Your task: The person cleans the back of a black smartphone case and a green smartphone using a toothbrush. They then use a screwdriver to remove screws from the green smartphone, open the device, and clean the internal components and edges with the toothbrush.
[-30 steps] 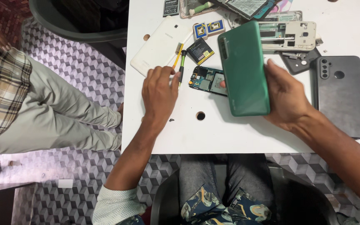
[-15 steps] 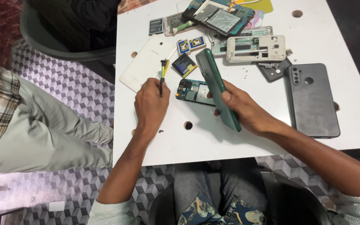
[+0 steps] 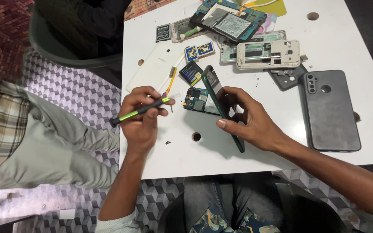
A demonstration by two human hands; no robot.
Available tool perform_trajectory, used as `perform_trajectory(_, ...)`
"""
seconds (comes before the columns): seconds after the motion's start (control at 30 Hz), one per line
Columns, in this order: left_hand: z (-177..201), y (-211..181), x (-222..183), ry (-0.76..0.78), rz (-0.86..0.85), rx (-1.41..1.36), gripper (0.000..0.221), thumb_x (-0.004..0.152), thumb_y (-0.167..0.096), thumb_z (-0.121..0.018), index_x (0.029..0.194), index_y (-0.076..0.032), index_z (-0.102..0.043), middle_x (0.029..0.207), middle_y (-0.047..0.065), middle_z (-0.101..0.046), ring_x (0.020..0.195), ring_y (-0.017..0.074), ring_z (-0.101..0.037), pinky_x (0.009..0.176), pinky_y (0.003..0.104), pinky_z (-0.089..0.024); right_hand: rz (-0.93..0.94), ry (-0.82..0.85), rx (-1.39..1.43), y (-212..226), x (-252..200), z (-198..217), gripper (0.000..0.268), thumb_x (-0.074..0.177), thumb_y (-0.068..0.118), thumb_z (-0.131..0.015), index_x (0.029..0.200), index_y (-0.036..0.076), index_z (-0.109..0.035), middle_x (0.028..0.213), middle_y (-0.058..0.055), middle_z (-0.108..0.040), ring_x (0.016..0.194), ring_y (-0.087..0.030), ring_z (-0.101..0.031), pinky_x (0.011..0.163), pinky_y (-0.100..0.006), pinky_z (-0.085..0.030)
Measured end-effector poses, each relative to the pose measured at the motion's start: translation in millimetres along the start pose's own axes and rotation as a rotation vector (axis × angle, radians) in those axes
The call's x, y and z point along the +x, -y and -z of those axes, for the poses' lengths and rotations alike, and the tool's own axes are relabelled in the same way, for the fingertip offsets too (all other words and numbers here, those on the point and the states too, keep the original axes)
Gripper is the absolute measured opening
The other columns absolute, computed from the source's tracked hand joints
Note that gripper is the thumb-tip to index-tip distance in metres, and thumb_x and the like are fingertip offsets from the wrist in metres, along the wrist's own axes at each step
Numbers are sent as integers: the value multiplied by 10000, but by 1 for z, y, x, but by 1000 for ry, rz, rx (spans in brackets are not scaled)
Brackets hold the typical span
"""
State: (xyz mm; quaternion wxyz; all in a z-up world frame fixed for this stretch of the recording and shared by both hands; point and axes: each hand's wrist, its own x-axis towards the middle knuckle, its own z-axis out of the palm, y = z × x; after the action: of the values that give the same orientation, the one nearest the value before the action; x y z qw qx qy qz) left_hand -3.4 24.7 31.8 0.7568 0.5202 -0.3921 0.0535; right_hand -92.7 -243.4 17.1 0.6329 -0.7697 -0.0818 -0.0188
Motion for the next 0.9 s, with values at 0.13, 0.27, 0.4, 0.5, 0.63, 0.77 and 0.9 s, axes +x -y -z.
perform_trajectory(0.13, -12, -19, 9, 257, -220, 255, 261, 1027, -199, -723, 1191, -23, -620, 1097, 136, -679, 890, 210, -765, 718, 309, -665, -55, 6, 41, -2, 2, 0, 713, 826, 349, -745, 1401, 18, -482, 1200, -143, -595, 1077, -215, -603, 843, -366, -553)
perform_trajectory(0.27, -24, -24, 21, 326, -289, 446, 132, 1049, -112, -666, 1115, -3, -636, 973, 170, -762, 884, 226, -794, 706, 287, -672, -34, 39, 86, -4, 4, 0, 727, 842, 341, -745, 1409, 0, -442, 1192, -149, -610, 1072, -219, -657, 930, -354, -566)
perform_trajectory(0.4, -30, -11, 27, 287, -369, 492, 107, 1047, -84, -630, 1115, -9, -662, 949, 190, -740, 864, 272, -757, 741, 339, -635, -85, 14, 33, -5, 5, 2, 754, 805, 307, -758, 1414, 12, -425, 1149, -128, -620, 1012, -197, -668, 873, -341, -562)
perform_trajectory(0.5, -27, -7, 21, 272, -278, 506, 168, 1025, -84, -615, 1137, 31, -665, 942, 171, -743, 863, 272, -764, 768, 361, -639, -87, 4, 64, -3, 5, 2, 736, 807, 255, -767, 1413, 14, -427, 1129, -111, -601, 978, -172, -635, 829, -328, -545)
perform_trajectory(0.63, -26, -8, 20, 304, -295, 530, 197, 990, -64, -618, 1138, 62, -651, 973, 166, -748, 920, 305, -774, 820, 383, -651, -87, -31, 47, 1, 7, 1, 747, 812, 216, -774, 1444, 39, -417, 1064, -90, -583, 917, -141, -607, 762, -305, -531)
perform_trajectory(0.77, -29, -8, 20, 315, -331, 564, 179, 967, -25, -637, 1135, 31, -656, 999, 158, -731, 937, 312, -750, 798, 378, -624, -110, -46, 81, 2, 7, 2, 766, 815, 193, -757, 1472, 41, -394, 1070, -86, -583, 895, -134, -588, 735, -293, -514)
perform_trajectory(0.9, -30, -9, 18, 346, -321, 579, 147, 960, -11, -684, 1102, 19, -656, 992, 142, -709, 917, 299, -730, 813, 391, -605, -93, -43, 119, 2, 7, 2, 765, 829, 174, -747, 1487, 32, -383, 1084, -88, -582, 910, -132, -591, 752, -285, -517)
